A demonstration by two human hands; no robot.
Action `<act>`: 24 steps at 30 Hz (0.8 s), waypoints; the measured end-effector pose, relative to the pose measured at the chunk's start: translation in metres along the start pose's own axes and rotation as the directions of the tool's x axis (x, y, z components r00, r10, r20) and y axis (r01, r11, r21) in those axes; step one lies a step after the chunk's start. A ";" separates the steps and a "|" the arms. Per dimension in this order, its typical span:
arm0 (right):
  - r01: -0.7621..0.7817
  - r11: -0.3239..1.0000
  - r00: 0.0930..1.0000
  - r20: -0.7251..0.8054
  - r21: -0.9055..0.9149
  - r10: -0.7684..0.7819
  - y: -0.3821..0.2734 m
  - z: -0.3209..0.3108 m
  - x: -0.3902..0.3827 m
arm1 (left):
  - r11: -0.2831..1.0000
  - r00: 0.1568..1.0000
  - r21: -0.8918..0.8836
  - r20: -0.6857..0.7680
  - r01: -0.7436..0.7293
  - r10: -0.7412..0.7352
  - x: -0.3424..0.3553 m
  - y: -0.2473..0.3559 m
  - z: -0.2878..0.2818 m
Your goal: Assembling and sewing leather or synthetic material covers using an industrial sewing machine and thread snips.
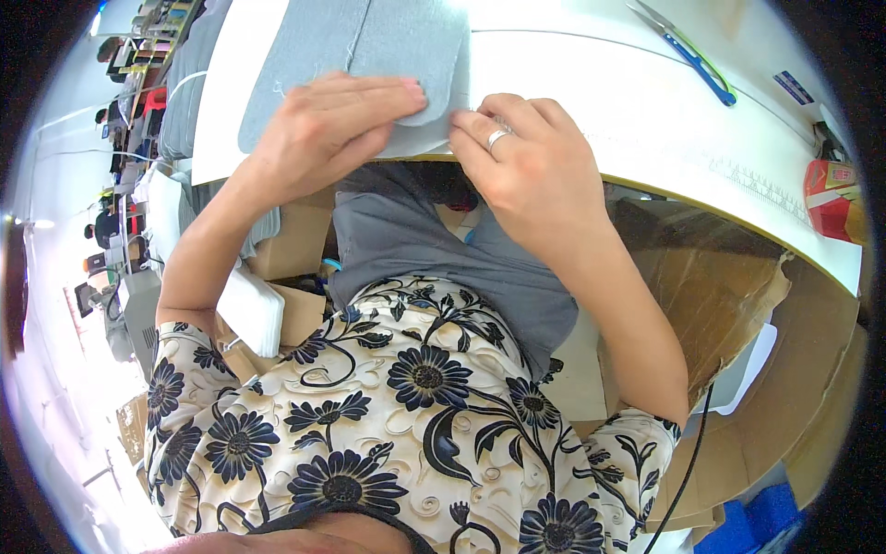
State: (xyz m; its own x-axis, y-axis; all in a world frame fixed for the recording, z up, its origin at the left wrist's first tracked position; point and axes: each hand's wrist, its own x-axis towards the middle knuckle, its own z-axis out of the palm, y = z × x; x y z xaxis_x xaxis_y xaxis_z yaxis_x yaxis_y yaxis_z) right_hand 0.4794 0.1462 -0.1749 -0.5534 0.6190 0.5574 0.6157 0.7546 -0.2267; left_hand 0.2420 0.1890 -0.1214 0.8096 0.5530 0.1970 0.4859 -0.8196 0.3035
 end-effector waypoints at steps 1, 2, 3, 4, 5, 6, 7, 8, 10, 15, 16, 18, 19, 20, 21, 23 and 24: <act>-0.015 1.000 1.000 -0.015 0.004 0.015 -0.003 0.002 -0.001 | 1.000 1.000 0.018 0.028 -0.006 0.006 -0.004 0.001 0.002; -0.015 1.000 1.000 -0.008 0.011 0.015 -0.006 0.002 -0.001 | 1.000 1.000 0.012 0.029 0.001 -0.002 -0.007 0.003 0.005; -0.020 1.000 1.000 -0.013 0.013 0.021 -0.007 0.000 -0.001 | 1.000 1.000 0.005 -0.017 0.007 -0.007 -0.009 0.004 0.010; -0.025 1.000 1.000 -0.017 0.019 0.025 -0.010 -0.001 -0.002 | 1.000 0.998 -0.002 -0.061 0.018 -0.018 -0.014 0.007 0.014; -0.026 0.999 1.000 -0.012 0.033 0.027 -0.009 -0.001 -0.001 | 1.000 0.997 -0.016 -0.073 0.021 -0.022 -0.017 0.005 0.015; -0.027 0.999 1.000 -0.007 0.047 0.028 -0.009 -0.001 0.000 | 0.999 0.996 -0.030 -0.085 0.025 -0.027 -0.020 0.001 0.016; -0.031 0.997 1.000 0.007 0.068 0.030 -0.007 -0.001 0.000 | 0.996 0.995 -0.080 -0.091 0.028 -0.036 -0.020 -0.003 0.015; -0.028 0.997 0.999 0.018 0.071 0.026 -0.007 -0.002 0.000 | 0.996 0.995 -0.088 -0.095 0.036 -0.044 -0.019 -0.004 0.014; -0.071 0.994 0.996 0.051 0.078 0.067 -0.008 -0.002 -0.001 | 0.979 0.993 -0.183 -0.066 0.087 -0.100 -0.018 -0.006 0.013; -0.066 0.992 0.996 0.066 0.104 0.059 -0.008 0.004 -0.004 | 0.994 0.998 -0.089 -0.031 0.058 -0.061 -0.017 0.004 0.012; -0.058 0.992 0.996 0.071 0.108 0.051 -0.007 0.006 -0.004 | 0.988 0.998 -0.157 -0.054 -0.002 -0.007 -0.019 -0.001 0.013; -0.068 0.990 0.996 0.062 0.122 0.061 -0.006 0.012 -0.005 | 0.972 0.996 -0.225 -0.083 -0.059 0.041 -0.022 -0.005 0.016; -0.081 0.988 0.996 0.049 0.132 0.075 -0.006 0.013 -0.006 | 0.975 0.990 -0.194 -0.109 -0.108 0.088 -0.022 -0.005 0.017; -0.079 0.988 0.996 0.054 0.135 0.072 -0.008 0.014 -0.006 | 0.974 0.982 -0.161 -0.133 -0.156 0.135 -0.022 -0.004 0.018; -0.121 0.982 0.992 0.040 0.146 0.116 -0.010 0.014 -0.007 | 0.975 0.982 -0.164 -0.135 -0.152 0.131 -0.022 -0.002 0.019; -0.160 0.974 0.987 0.028 0.158 0.158 -0.011 0.015 -0.007 | 0.978 0.981 -0.141 -0.137 -0.156 0.137 -0.023 0.000 0.021; -0.145 0.974 0.989 0.030 0.172 0.142 -0.010 0.015 -0.006 | 0.978 0.981 -0.141 -0.138 -0.154 0.135 -0.024 -0.007 0.027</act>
State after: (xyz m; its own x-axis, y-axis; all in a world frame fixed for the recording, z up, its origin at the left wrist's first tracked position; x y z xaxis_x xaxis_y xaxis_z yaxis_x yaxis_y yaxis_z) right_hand 0.4683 0.1384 -0.1885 -0.4771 0.7260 0.4952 0.5836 0.6830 -0.4391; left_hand 0.2281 0.1781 -0.1531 0.8144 0.4530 0.3626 0.3040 -0.8654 0.3983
